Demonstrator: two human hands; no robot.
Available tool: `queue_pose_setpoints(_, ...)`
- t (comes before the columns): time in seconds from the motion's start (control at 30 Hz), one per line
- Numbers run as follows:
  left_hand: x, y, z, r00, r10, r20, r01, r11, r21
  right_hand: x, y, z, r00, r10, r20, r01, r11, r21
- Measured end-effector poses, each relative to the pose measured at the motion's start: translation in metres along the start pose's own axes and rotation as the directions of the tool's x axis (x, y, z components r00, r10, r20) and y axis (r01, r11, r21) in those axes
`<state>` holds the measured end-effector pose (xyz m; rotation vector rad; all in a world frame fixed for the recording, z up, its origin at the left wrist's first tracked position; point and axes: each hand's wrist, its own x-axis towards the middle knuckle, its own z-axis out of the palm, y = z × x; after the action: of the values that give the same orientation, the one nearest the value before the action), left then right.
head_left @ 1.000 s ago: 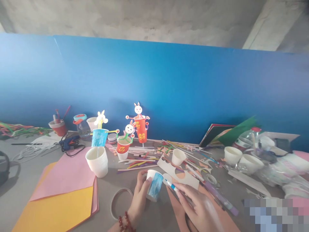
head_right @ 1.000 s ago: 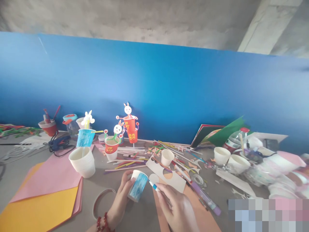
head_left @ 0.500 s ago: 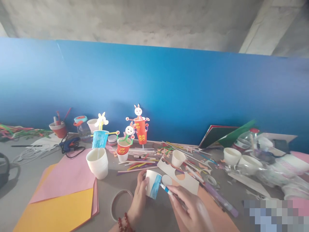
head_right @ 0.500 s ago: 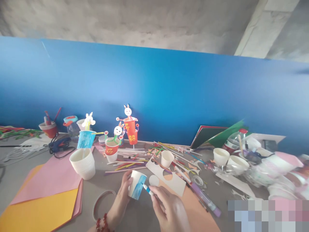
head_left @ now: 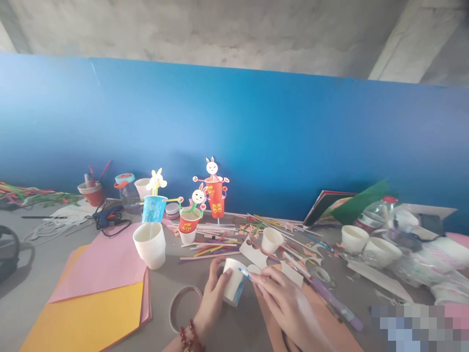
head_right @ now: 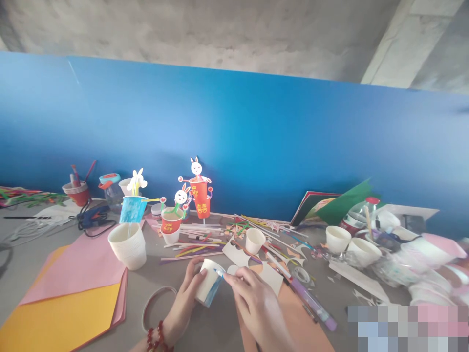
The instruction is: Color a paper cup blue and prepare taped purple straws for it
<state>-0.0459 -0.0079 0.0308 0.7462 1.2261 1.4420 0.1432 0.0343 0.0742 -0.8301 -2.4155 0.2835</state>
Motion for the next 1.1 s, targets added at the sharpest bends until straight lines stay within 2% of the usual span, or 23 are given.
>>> queue_pose_setpoints(0.17,0.003,-0.005,-0.001,0.998,0.055,0.002,-0.055,0.998,0.033,-0.01,-0.01,0.003,0.989,-0.092,0.112,0.093,0.996,-0.007)
queue_pose_setpoints(0.27,0.005,-0.006,-0.001,0.999,0.041,0.028,-0.042,0.999,0.023,-0.009,-0.005,0.003,0.997,-0.043,0.061,0.044,0.999,-0.008)
queue_pose_setpoints(0.37,0.006,-0.008,-0.002,1.0,0.028,0.009,-0.028,1.0,0.009,-0.007,0.001,0.005,1.0,0.01,0.005,-0.01,1.0,-0.005)
queue_pose_setpoints(0.53,0.006,-0.011,-0.003,1.0,0.009,-0.008,-0.009,1.0,-0.012,-0.014,-0.002,0.01,0.988,-0.138,0.072,0.137,0.99,0.009)
queue_pose_setpoints(0.7,0.005,-0.009,-0.003,1.0,-0.01,-0.01,0.01,1.0,-0.009,-0.014,-0.004,0.008,1.0,0.002,0.017,-0.002,1.0,0.0)
queue_pose_setpoints(0.87,0.005,-0.009,-0.003,1.0,-0.002,-0.017,0.002,1.0,-0.012,-0.015,-0.007,0.01,0.993,-0.102,0.052,0.101,0.995,0.015)
queue_pose_setpoints(1.0,0.005,-0.009,-0.003,0.999,-0.017,-0.03,0.017,1.0,0.005,-0.015,-0.006,0.011,1.0,0.016,0.01,-0.016,1.0,0.011)
queue_pose_setpoints(1.1,0.006,-0.009,-0.003,0.998,-0.034,-0.045,0.034,0.999,0.009,-0.016,-0.006,0.013,0.999,-0.013,0.033,0.012,0.999,0.031)
